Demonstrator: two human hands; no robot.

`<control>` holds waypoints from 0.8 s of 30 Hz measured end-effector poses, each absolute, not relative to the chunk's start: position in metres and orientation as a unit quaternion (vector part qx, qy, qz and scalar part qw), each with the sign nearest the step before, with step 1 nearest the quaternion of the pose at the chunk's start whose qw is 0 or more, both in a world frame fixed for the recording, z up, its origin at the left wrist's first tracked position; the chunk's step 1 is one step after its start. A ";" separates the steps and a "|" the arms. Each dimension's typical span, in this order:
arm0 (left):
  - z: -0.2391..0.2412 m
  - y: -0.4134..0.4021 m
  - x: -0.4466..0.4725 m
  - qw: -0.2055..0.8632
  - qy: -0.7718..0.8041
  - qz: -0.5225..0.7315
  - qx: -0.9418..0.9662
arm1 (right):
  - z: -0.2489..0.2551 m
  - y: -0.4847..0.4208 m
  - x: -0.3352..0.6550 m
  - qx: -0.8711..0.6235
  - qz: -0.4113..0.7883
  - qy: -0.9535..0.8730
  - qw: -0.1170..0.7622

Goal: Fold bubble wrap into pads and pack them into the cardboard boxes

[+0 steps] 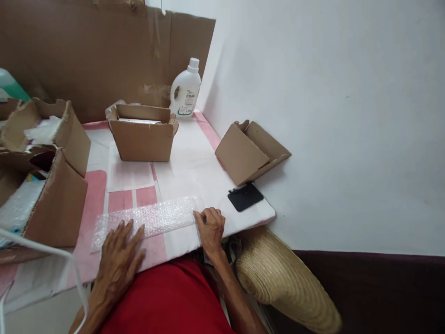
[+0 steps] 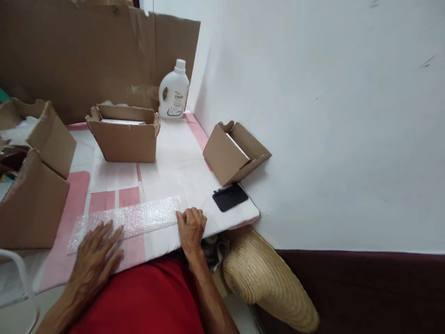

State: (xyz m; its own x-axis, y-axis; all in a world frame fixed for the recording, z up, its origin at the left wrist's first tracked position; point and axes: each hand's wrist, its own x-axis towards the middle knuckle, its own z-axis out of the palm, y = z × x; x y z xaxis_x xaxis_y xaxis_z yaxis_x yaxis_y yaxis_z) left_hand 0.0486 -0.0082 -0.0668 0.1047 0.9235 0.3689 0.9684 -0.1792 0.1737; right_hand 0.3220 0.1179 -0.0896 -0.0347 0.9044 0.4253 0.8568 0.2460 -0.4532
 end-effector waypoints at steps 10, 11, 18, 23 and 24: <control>-0.082 -0.017 0.061 0.053 -0.640 -0.177 -0.746 | -0.074 0.128 0.333 -0.602 0.014 -0.700 0.383; -0.082 -0.017 0.061 0.053 -0.640 -0.178 -0.746 | -0.070 0.122 0.328 -0.586 0.000 -0.707 0.396; -0.090 -0.018 0.052 0.071 -0.590 -0.214 -0.775 | -0.057 0.054 0.234 -0.254 0.082 -0.927 0.264; -0.085 -0.017 0.056 0.060 -0.616 -0.194 -0.761 | -0.067 0.055 0.252 -0.311 0.119 -0.929 0.161; -0.083 -0.017 0.059 0.053 -0.626 -0.191 -0.754 | -0.070 0.059 0.266 -0.343 0.119 -0.919 0.153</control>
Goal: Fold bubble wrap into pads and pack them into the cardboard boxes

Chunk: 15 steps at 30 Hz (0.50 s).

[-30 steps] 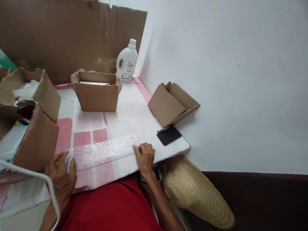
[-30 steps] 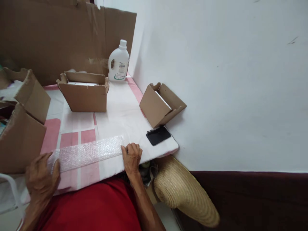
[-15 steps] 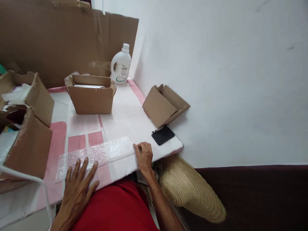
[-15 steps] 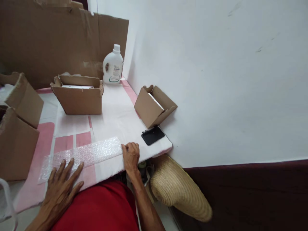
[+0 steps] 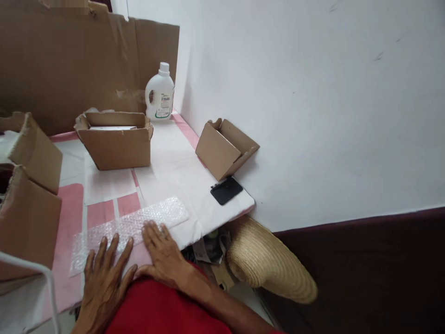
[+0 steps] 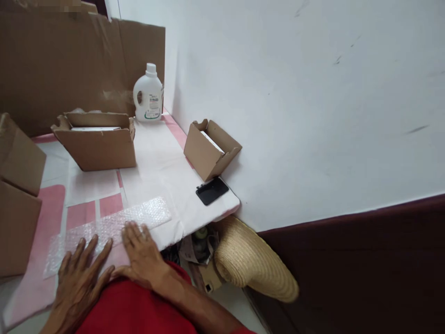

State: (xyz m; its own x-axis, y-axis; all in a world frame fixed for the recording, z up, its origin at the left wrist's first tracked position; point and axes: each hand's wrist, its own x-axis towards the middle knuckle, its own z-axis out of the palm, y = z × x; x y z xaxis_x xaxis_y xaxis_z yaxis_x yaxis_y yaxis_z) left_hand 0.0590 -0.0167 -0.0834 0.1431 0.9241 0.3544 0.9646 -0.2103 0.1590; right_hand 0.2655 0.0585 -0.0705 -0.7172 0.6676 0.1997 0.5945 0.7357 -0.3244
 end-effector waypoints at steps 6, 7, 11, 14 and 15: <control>-0.080 -0.018 0.063 0.040 -0.643 -0.198 -0.739 | -0.085 0.065 0.320 -0.493 0.087 -0.859 0.111; -0.081 -0.018 0.062 0.042 -0.642 -0.195 -0.740 | -0.085 0.064 0.320 -0.501 0.084 -0.854 0.111; -0.084 -0.018 0.060 0.058 -0.641 -0.172 -0.746 | -0.077 0.057 0.306 -0.514 0.065 -0.842 0.148; -0.084 -0.017 0.061 0.070 -0.642 -0.164 -0.745 | -0.066 0.052 0.289 -0.434 0.076 -0.879 0.180; -0.083 -0.016 0.060 0.073 -0.641 -0.167 -0.745 | -0.064 0.051 0.283 -0.386 0.089 -0.900 0.183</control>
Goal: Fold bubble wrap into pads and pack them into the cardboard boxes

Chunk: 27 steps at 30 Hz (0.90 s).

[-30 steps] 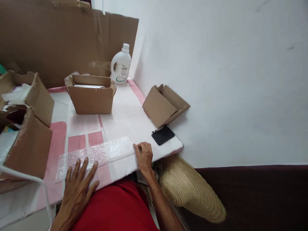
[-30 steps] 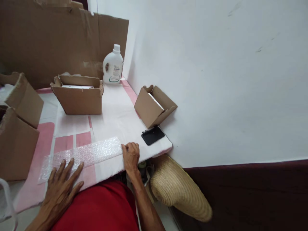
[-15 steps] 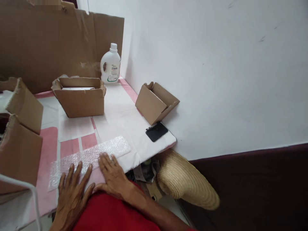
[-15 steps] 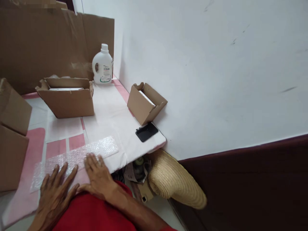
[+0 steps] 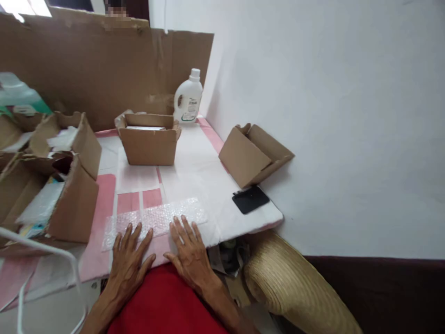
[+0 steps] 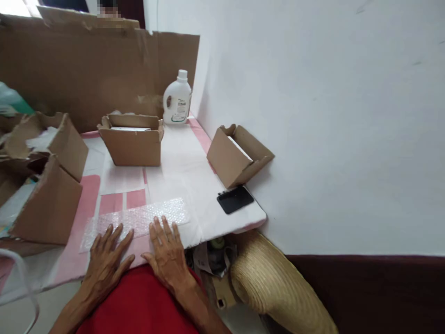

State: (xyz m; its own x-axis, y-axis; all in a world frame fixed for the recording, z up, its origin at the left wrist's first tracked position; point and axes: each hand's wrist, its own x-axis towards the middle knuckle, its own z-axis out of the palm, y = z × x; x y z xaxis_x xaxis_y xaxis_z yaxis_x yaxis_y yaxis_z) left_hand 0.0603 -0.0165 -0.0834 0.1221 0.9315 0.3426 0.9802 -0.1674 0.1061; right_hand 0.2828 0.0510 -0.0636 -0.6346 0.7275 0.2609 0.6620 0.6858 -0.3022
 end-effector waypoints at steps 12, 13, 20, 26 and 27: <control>-0.031 -0.042 0.038 -0.016 -0.887 -0.103 -0.450 | -0.078 0.052 0.255 -0.269 0.194 -0.929 0.166; -0.026 -0.038 0.035 -0.042 -0.897 -0.076 -0.433 | -0.078 0.052 0.255 -0.272 0.196 -0.927 0.168; -0.017 -0.021 0.014 -0.158 -0.883 -0.145 -0.418 | -0.081 0.051 0.250 -0.285 0.208 -0.915 0.194; 0.001 -0.009 0.032 -0.318 -0.789 -0.349 -0.393 | -0.074 0.054 0.251 -0.287 0.217 -0.914 0.188; 0.005 -0.001 0.041 -0.332 -0.771 -0.362 -0.406 | -0.074 0.054 0.251 -0.286 0.216 -0.914 0.189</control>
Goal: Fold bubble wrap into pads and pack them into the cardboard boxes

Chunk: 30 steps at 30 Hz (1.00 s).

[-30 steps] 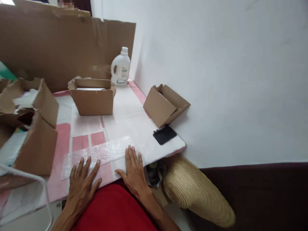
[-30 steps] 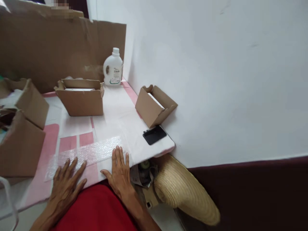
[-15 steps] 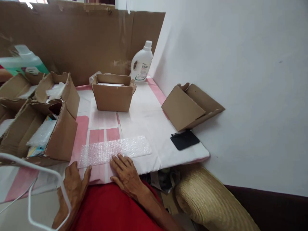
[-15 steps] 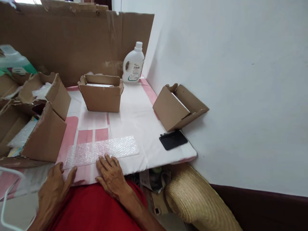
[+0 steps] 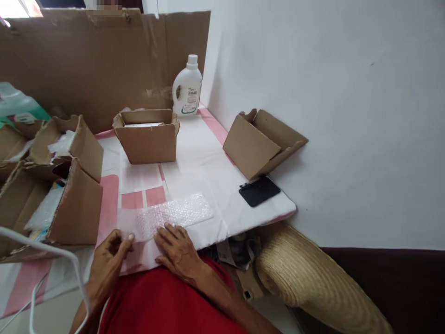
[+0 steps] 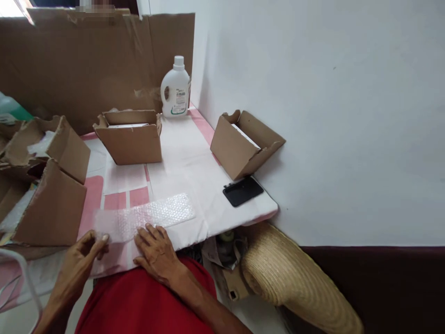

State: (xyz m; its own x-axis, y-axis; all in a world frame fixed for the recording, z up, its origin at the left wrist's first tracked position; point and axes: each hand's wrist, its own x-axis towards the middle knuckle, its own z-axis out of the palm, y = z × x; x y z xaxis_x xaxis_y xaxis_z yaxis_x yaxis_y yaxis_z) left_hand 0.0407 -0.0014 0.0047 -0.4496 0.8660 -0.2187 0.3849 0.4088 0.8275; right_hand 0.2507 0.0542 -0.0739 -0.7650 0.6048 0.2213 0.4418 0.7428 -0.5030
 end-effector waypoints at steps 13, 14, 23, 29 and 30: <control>-0.018 0.067 0.101 0.222 0.716 0.184 0.636 | -0.087 0.056 0.252 -0.269 0.173 -0.926 0.203; -0.019 0.066 0.100 0.220 0.715 0.180 0.639 | -0.087 0.056 0.252 -0.267 0.171 -0.926 0.204; -0.027 0.054 0.094 0.200 0.676 0.195 0.681 | -0.064 0.060 0.273 -0.310 0.203 -0.854 0.364; -0.036 0.039 0.087 0.147 0.623 0.261 0.722 | -0.077 0.064 0.267 -0.372 0.123 -0.874 0.286; -0.035 0.035 0.085 0.132 0.631 0.274 0.714 | -0.082 0.063 0.265 -0.373 0.113 -0.878 0.276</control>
State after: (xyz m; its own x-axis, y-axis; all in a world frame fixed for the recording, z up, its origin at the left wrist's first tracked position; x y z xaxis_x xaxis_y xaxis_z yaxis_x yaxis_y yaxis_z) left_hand 0.0848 0.0347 -0.0355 0.0534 0.9730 0.2244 0.8282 -0.1686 0.5344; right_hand 0.2654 0.0634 -0.0824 -0.5688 0.7178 0.4015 0.5931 0.6962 -0.4044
